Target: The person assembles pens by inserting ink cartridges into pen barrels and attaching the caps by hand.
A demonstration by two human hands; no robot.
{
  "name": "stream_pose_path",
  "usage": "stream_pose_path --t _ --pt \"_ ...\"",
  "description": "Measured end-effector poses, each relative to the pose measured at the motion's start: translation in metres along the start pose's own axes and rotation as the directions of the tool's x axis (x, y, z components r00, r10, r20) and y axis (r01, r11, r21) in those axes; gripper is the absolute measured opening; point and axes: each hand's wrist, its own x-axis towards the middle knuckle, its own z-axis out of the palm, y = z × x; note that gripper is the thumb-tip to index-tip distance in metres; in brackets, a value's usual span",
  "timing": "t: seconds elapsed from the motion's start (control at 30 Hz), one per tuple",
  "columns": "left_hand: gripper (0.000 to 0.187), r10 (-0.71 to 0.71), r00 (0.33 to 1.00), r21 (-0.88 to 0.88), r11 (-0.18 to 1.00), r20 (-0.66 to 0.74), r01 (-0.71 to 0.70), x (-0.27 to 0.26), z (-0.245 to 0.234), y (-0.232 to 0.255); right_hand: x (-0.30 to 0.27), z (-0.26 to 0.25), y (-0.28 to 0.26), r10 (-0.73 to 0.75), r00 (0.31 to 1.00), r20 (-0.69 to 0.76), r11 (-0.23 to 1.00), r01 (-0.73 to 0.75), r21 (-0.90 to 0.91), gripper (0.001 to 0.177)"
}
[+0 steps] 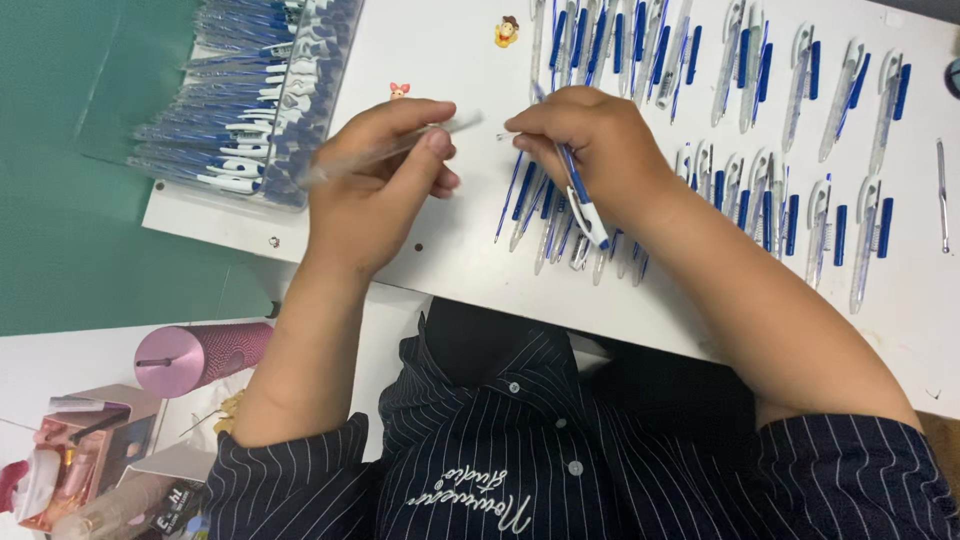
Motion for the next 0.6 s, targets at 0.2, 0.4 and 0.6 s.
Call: stream_pose_path --t 0.2,0.4,0.6 --pt "0.029 0.248 0.907 0.512 0.760 0.341 -0.400 0.005 -0.018 -0.043 0.001 -0.005 0.038 0.092 0.938 0.333 0.958 0.007 -0.285 0.057" --pt "0.057 0.047 0.839 0.683 0.557 0.542 -0.472 0.020 -0.014 -0.081 0.008 0.006 0.039 0.111 0.870 0.481 0.879 0.139 -0.455 0.066" --pt "0.044 0.035 0.871 0.686 0.601 0.490 -0.410 0.020 -0.006 -0.078 0.017 0.010 0.026 0.197 0.800 0.567 0.807 0.196 -0.557 0.063"
